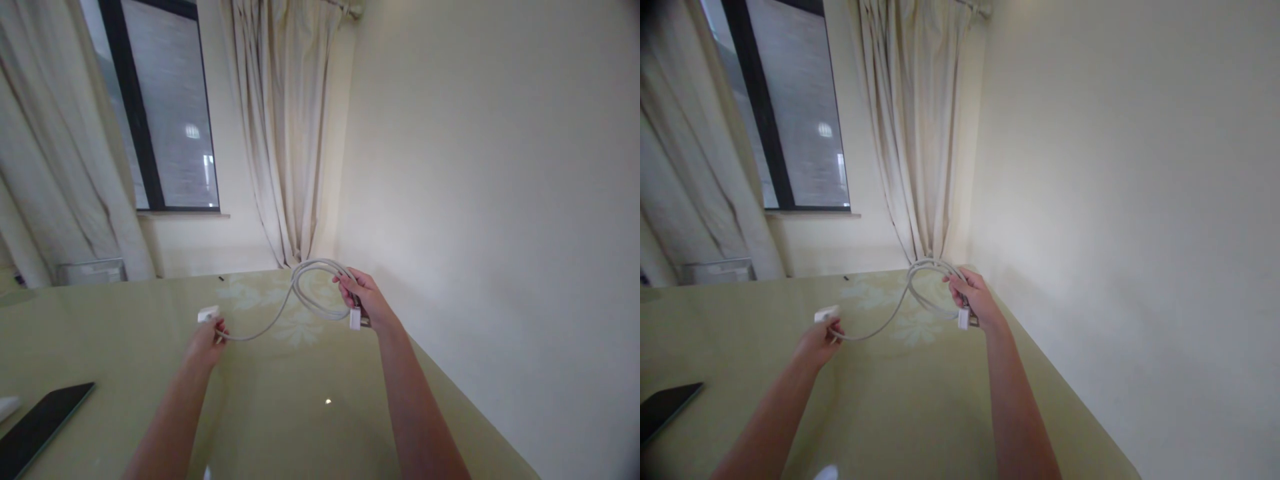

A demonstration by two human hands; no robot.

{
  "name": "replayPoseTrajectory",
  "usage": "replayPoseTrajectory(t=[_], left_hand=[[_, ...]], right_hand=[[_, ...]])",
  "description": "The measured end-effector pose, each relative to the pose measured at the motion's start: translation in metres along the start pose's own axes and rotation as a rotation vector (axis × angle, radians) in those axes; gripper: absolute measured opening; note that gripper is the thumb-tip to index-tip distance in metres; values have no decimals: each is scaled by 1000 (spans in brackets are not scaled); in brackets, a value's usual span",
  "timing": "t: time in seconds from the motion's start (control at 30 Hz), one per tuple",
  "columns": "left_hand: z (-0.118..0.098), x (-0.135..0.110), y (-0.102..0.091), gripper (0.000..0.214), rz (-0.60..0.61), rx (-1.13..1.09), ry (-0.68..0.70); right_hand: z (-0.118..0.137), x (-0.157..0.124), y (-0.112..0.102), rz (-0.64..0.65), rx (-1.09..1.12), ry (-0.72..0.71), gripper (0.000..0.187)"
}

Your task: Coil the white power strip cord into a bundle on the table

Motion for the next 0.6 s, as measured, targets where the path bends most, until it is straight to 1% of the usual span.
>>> replayPoseTrajectory(t=[0.03,0.1,0.17,0.2,0.27,0.3,0.33,0.4,0.43,0.47,0.5,0.53,0.6], left_hand=[[4,-1,-2,37,-4,35,2],[5,-4,-3,42,-17,98,54],[-1,-9,2,42,-15,137,160],[-6,-14,8,42,8,143,222],[-18,-27,25,37,111,131,335],[-24,-35,35,34,204,114,386],[-30,-44,45,37,312,95,426],[-41,-62,64,45,563,64,547],[-45,-70,69,47,635,66,602],[-47,-76,72,48,674,72,646],[-49,-79,73,47,677,80,672],[-49,-81,72,47,658,81,673],[-47,-83,69,47,660,42,623]], right_hand=[[1,-2,3,28,-16,1,43],[5,-6,11,82,-54,2,42],[9,-9,20,140,-93,1,41],[10,-11,24,164,-110,-3,41],[13,-13,29,205,-139,-17,40],[14,-14,31,217,-151,-26,40],[14,-14,31,224,-162,-34,40],[15,-14,29,213,-179,-45,42],[15,-14,27,201,-185,-48,42],[15,-14,25,189,-191,-48,43],[15,-14,22,180,-196,-48,43],[15,-14,20,172,-200,-48,43],[14,-15,18,166,-206,-47,43]])
Point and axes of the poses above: each hand's wrist, its own x-axis towards the middle knuckle, its own y-axis out of the palm, z = x × y, the point moved 3 cm from there along x, towards the middle knuckle, and after that the axes turned 12 degrees about y, right-handed, at the moved point
